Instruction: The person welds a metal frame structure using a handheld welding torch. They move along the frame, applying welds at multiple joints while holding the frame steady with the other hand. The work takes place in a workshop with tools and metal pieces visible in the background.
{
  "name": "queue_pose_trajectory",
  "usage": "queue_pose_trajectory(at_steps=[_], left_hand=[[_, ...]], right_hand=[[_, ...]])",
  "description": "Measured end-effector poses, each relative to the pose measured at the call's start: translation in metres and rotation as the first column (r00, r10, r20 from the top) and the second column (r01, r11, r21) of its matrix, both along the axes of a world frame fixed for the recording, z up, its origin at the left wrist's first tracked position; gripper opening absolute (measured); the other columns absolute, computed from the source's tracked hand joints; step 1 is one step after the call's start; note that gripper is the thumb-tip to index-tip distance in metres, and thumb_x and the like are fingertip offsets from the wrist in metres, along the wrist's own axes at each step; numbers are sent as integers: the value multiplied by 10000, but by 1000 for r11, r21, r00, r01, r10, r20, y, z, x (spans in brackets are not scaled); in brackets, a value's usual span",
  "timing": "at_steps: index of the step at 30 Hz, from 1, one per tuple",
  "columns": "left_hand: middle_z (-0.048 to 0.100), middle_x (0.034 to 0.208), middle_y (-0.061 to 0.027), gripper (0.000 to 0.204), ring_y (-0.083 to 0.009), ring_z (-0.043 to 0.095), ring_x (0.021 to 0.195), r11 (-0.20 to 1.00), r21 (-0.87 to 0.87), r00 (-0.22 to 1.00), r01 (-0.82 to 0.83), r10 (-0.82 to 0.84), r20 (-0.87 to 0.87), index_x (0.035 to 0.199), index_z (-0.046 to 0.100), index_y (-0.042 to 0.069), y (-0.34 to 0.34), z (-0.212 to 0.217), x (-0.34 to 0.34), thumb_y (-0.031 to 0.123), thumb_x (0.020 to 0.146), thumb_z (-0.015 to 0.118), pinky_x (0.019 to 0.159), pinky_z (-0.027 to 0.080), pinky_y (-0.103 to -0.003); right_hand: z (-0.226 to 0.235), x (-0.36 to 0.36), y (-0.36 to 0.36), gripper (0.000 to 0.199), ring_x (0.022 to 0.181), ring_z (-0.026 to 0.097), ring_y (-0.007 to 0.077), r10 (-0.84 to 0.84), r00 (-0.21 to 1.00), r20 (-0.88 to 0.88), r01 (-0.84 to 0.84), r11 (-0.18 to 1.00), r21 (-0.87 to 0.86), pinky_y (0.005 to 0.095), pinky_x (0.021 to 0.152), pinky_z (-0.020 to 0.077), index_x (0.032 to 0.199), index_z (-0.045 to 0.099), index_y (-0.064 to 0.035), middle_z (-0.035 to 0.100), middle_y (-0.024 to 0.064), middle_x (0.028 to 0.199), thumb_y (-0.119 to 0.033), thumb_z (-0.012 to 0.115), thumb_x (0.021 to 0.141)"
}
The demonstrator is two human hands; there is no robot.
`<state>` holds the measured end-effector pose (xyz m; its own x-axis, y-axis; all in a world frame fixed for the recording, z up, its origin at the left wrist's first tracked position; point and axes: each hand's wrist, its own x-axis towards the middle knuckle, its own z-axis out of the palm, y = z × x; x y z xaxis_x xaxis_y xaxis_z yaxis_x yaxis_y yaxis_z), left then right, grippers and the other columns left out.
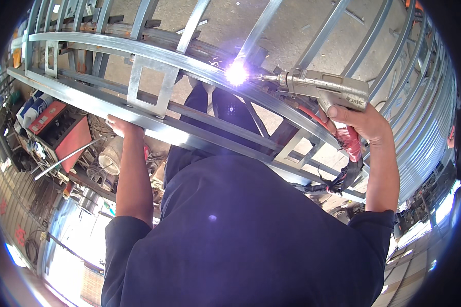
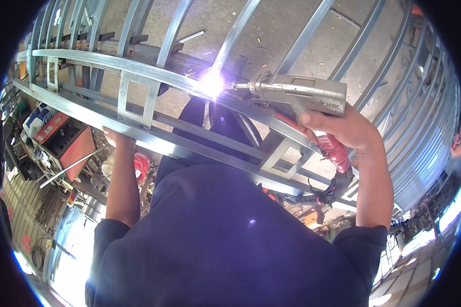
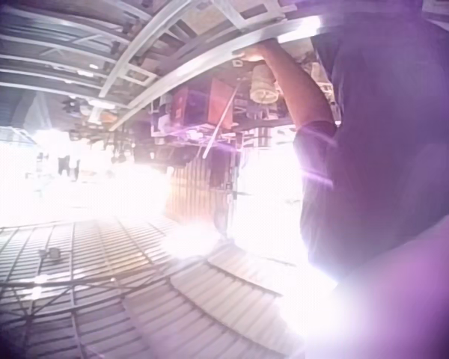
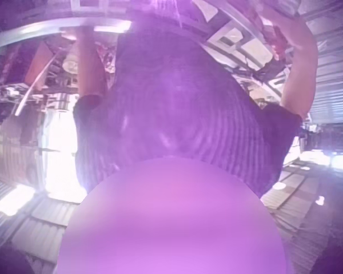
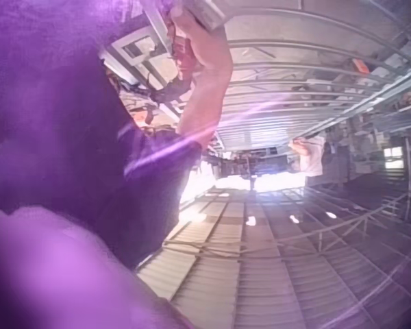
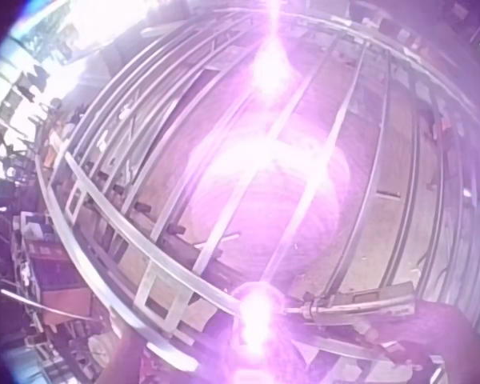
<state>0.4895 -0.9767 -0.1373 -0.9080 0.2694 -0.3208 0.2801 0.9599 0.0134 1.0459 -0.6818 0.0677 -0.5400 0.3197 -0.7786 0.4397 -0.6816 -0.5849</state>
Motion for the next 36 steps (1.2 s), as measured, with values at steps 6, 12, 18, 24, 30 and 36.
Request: queue_pose_trajectory(at_steps=[6,12,18,24,30,36], left_hand=[[644,1351,-195,555,-317,701,1139,801,411,900,-435,377,217,1389,538,6,58,49,46,439,1073,393,970,615,-427],[627,1354,-188,715,-299,673,1217,985,-158,997,-66,57,-59,1433,474,-5,24,20,8,479,950,681,1028,577,-389],[645,1356,-185,674,-287,688,1197,967,-231,987,104,-128,-95,1400,486,-23,14,12,0,481,980,644,1013,581,-390],[585,1391,-191,636,-311,651,1239,998,-52,999,-45,46,24,1436,460,19,35,33,21,456,1001,617,1050,570,-392],[570,1438,-183,689,-300,649,1249,779,426,881,-460,338,332,1489,399,44,28,26,16,499,1007,587,1051,570,-393],[475,1545,-147,799,-267,555,1363,989,-135,993,53,-38,114,1595,321,88,5,7,-13,570,1002,554,1133,493,-371]], right_hand=[[9,36,-12,533,686,683,165,-166,986,14,167,984,-65,326,611,562,1260,668,10,721,115,860,-323,847,884],[10,77,-24,466,682,654,160,-164,984,71,168,984,-53,322,599,533,1226,688,-22,703,85,813,-294,859,889],[2,94,-32,463,653,646,159,-92,996,16,93,993,-66,322,592,526,1219,689,-2,697,72,782,-311,836,907],[1,96,-32,476,662,663,164,-68,998,2,68,996,-56,329,600,549,1194,698,2,694,72,774,-349,837,904],[-2,94,-30,500,669,674,171,-61,998,9,62,996,-61,336,606,561,1164,705,-2,691,70,779,-392,850,887],[-5,96,-26,491,676,676,174,-18,1000,-20,17,997,-75,342,610,564,1154,705,-1,687,71,785,-390,848,890]])
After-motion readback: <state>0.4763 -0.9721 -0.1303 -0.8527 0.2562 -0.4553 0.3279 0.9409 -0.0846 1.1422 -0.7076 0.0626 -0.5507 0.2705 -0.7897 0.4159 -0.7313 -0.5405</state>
